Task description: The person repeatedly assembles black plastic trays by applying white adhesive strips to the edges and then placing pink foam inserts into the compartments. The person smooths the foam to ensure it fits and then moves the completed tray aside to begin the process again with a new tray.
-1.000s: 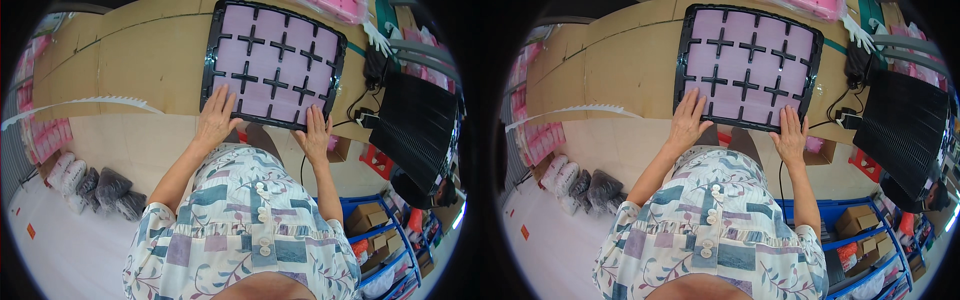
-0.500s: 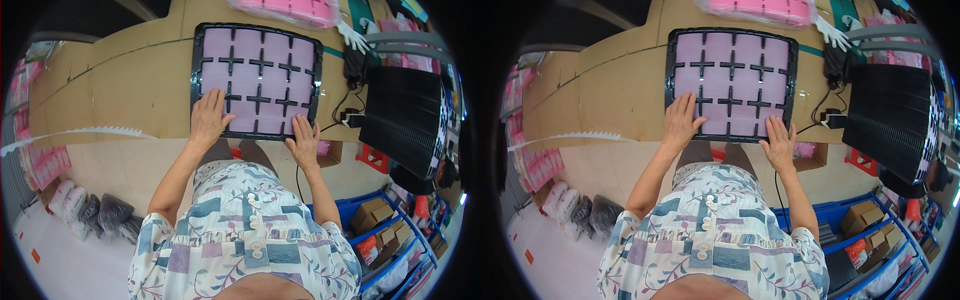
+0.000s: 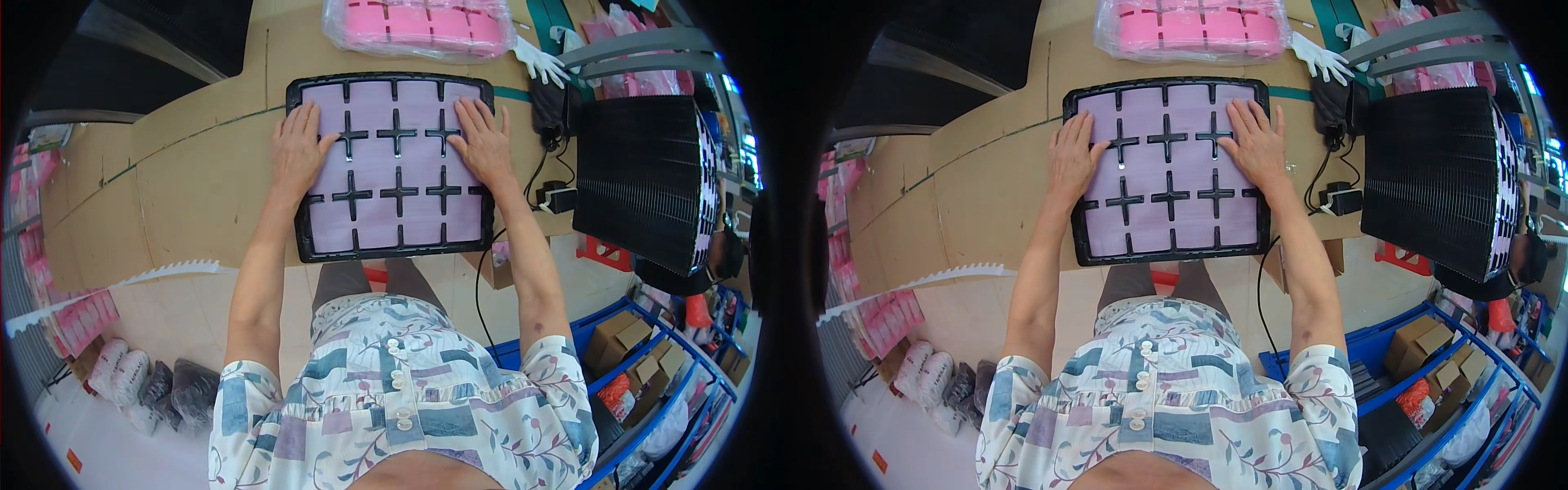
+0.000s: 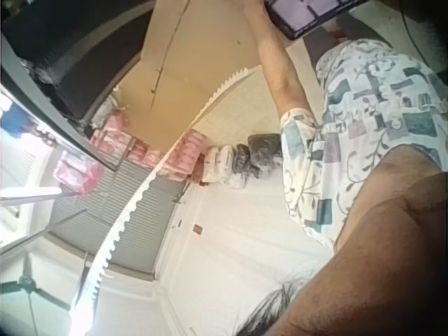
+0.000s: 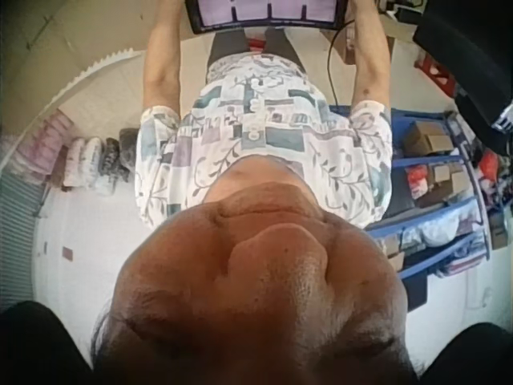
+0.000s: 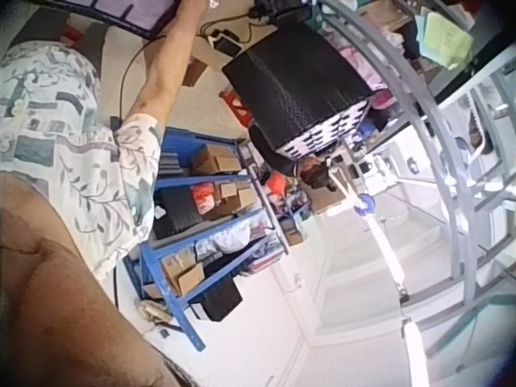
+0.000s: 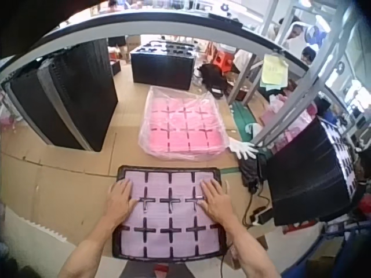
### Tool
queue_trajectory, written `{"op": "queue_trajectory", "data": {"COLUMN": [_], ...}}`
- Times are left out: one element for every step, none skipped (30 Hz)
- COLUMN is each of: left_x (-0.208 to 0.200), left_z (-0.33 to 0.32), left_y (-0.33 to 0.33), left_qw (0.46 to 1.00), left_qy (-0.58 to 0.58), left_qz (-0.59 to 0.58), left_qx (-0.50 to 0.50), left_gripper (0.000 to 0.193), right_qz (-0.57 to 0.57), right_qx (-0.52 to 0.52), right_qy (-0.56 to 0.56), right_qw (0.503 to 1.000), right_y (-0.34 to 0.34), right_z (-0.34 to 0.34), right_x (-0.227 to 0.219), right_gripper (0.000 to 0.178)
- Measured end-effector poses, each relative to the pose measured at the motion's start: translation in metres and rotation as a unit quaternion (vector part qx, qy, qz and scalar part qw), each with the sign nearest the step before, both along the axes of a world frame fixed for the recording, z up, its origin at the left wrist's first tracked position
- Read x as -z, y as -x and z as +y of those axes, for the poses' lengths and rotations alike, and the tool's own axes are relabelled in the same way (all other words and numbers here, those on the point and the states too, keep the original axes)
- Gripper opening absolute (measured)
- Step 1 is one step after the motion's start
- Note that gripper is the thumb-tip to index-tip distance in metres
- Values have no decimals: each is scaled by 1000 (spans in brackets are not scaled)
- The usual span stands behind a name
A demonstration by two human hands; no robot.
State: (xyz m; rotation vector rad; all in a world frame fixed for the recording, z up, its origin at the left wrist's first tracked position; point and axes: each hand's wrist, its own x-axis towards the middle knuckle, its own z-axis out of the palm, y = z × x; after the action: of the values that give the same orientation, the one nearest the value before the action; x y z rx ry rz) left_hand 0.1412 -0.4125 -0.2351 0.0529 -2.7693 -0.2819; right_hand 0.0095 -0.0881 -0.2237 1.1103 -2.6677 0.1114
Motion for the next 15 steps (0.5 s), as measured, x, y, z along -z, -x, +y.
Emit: {"op": "queue_trajectory", "data": {"left_x": [2, 5, 2, -2, -7, -14, -18, -18, -15, -14, -14, -16, -17, -16, -17], "left_z": [-2, -2, 0, 3, 6, 8, 10, 8, 6, 5, 4, 1, 0, 0, -1], "left_y": [-1, -1, -1, -1, -2, -2, -1, 3, 4, 4, 1, 2, 4, 5, 5], "left_qw": [1000, 1000, 1000, 999, 1000, 999, 999, 998, 997, 996, 996, 997, 997, 997, 998], "left_qy": [13, 18, 24, 29, 29, 31, 33, 46, 58, 71, 73, 74, 76, 69, 63], "left_qz": [0, 4, 7, 11, -4, -18, -32, -36, -44, -53, -45, -34, -22, -14, -6], "left_qx": [-2, -4, -7, -9, -10, -12, -13, -18, -22, -25, -19, -12, -5, -2, 0], "left_gripper": [61, 60, 60, 59, 56, 53, 50, 49, 48, 47, 46, 46, 46, 50, 53], "right_qz": [-2, -19, -25, -31, -36, -36, -35, -34, -16, 3, 22, 22, 27, 32, 36], "right_qx": [-1, 17, 22, 26, 31, 31, 31, 32, 33, 34, 35, 24, 28, 32, 34], "right_qy": [-4, -13, 0, 12, 24, 45, 66, 86, 66, 45, 24, 33, 40, 48, 56], "right_qw": [1000, 1000, 999, 999, 999, 998, 997, 995, 997, 998, 999, 999, 998, 998, 997], "right_y": [2, 1, 1, 2, 2, 5, 8, 11, 11, 13, 13, 13, 13, 14, 13], "right_z": [5, 8, 9, 9, 10, 9, 8, 7, 5, 2, 0, -1, 3, 9, 13], "right_x": [1, 2, 2, 3, 3, 2, 1, -1, -4, -7, -11, -17, -15, -12, -10], "right_gripper": [64, 58, 57, 56, 55, 53, 52, 50, 49, 48, 47, 44, 43, 42, 42]}}
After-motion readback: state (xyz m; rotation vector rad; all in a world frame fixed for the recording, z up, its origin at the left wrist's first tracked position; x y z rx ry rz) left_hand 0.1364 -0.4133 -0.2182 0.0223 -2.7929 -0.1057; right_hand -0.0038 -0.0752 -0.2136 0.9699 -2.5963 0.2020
